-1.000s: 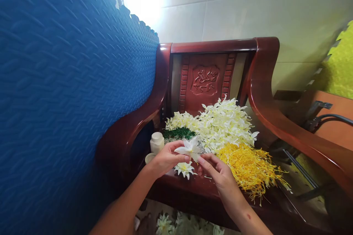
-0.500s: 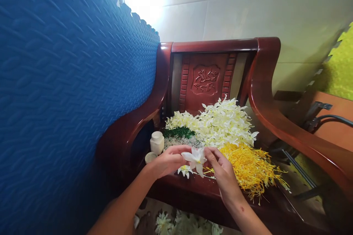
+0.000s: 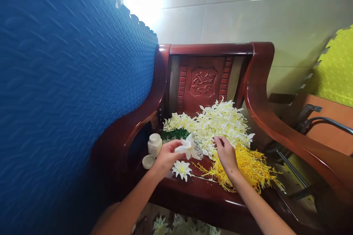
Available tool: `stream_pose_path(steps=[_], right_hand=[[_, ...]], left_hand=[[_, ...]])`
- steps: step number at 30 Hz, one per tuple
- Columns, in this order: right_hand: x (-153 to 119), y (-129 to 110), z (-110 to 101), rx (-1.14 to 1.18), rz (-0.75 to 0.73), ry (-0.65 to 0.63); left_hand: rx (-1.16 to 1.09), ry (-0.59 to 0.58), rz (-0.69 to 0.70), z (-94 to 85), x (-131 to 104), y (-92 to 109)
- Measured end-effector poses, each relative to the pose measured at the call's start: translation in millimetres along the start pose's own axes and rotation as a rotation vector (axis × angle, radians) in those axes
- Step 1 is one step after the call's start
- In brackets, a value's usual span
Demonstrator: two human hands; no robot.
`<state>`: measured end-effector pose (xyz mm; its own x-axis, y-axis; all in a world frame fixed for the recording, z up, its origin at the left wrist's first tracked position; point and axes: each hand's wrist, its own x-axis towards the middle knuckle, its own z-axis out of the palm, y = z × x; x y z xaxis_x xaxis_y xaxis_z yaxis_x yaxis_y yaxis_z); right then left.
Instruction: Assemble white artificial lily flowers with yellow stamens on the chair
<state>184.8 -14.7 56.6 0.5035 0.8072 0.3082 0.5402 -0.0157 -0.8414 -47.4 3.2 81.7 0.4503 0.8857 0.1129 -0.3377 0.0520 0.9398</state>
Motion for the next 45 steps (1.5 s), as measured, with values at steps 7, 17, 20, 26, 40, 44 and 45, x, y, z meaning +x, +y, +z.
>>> stream_pose_path(steps=[7, 17, 20, 26, 40, 44, 45], right_hand=[[49, 56, 17, -0.546, -0.126, -0.137], [69, 79, 61, -0.717, -0.152, -0.270], [76, 81, 60, -0.711, -0.112, -0.243], [81, 79, 50, -0.737, -0.071, -0.124], [61, 63, 98, -0.728, -0.514, -0.507], [53, 69, 109, -0.715, -0.556, -0.624], [52, 70, 111, -0.716, -0.554, -0.626]], left_hand=[[0.058, 0.152, 0.089, -5.6, 11, 3], [0.049, 0.257, -0.017, -11.4, 25, -29], [0.028, 0.222, -0.033, -11.8, 25, -32], [-0.020, 0.223, -0.083, -7.4, 28, -32], [0.067, 0.322, 0.021, -19.3, 24, -9], [0.056, 0.300, 0.014, -17.9, 21, -7], [0.054, 0.299, 0.017, -18.1, 21, -7]])
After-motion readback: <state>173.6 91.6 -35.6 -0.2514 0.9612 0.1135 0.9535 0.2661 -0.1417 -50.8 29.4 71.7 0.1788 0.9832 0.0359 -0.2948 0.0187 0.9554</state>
